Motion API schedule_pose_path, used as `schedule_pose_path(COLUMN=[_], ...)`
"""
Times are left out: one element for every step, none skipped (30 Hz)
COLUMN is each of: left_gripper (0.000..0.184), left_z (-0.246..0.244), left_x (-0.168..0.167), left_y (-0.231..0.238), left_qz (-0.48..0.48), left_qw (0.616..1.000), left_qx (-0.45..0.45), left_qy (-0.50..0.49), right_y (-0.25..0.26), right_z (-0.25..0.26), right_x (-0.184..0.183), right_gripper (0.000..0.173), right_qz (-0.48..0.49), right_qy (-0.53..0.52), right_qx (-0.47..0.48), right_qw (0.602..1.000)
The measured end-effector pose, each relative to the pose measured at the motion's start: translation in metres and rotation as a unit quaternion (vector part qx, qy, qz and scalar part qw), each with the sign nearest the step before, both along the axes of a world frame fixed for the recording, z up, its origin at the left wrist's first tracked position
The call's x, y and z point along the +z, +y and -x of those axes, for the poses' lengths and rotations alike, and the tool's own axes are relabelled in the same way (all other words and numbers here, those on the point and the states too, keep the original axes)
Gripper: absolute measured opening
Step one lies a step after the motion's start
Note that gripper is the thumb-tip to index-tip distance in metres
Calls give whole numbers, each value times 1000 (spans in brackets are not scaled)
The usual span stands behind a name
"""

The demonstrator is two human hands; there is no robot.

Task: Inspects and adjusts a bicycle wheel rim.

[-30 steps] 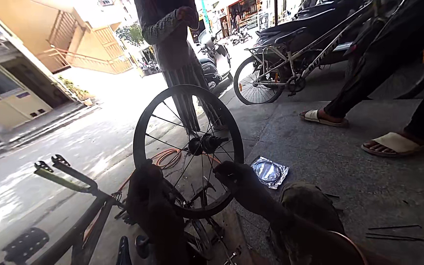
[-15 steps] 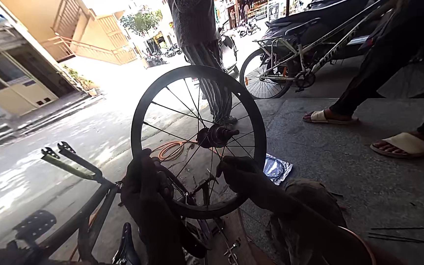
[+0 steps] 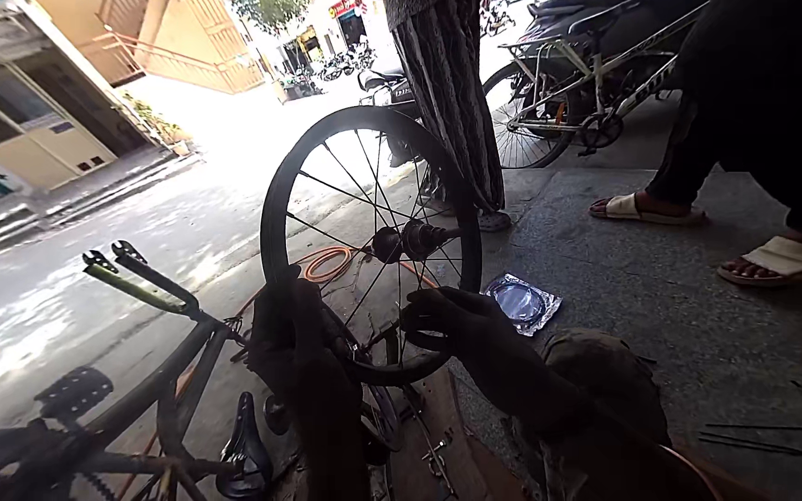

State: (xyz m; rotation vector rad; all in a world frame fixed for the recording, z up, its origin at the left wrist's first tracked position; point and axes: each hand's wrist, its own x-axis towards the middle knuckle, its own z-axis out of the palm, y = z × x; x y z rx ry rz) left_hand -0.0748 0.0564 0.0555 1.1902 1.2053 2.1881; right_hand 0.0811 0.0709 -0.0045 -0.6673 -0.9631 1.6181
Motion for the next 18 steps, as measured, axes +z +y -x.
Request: schedule_pose_path(left_gripper=[19,18,17,17,18,19,19,18,16,16,18,21,23,23,22,22,23,23], left_z=[-3,-5,-6,-7,-7,-7,-9,-11,-14,-16,-19,-22,-24,-24,-21,-18,-14,-13], left_x=[0,-1,-1,-2,-2,-1,0,0,0,0,-1,-2,-4,-5,-6,-8,-8,-7], left_y=[2,3,4,5,5,5,4,3,1,0,-2,-3,-3,-1,3,7,9,11], left_qz=[3,6,8,7,4,2,6,8,4,-9,-20,-28,-34,-38,-39,-41,-45,-50], left_qw=[1000,1000,1000,999,999,999,999,999,998,997,995,991,987,984,982,982,982,982], left_qx=[7,15,25,37,42,44,44,45,53,63,74,89,105,119,126,129,128,128], left_qy=[-4,-6,0,13,23,25,18,13,15,33,62,91,113,127,134,133,131,131], right_y=[0,0,2,5,7,8,8,8,8,9,11,12,11,12,13,13,13,13], right_z=[4,9,12,14,14,14,13,13,14,16,19,21,23,23,21,19,18,18], right_x=[1,1,0,-3,-4,-5,-5,-5,-6,-5,-5,-4,-3,0,3,5,7,8], right_gripper=[32,30,28,27,27,27,27,26,25,25,25,24,24,25,25,26,26,26], right_qz=[19,23,19,14,13,9,1,-11,-21,-21,-6,22,56,86,111,129,137,138], right_qy=[-10,-24,-30,-30,-23,-19,-22,-26,-28,-22,-7,17,43,63,76,84,91,97], right_qx=[-11,-33,-51,-58,-60,-69,-86,-104,-117,-125,-125,-115,-102,-89,-79,-68,-63,-61], right_qw=[1000,999,998,998,998,997,996,994,992,992,992,993,992,990,988,986,984,984])
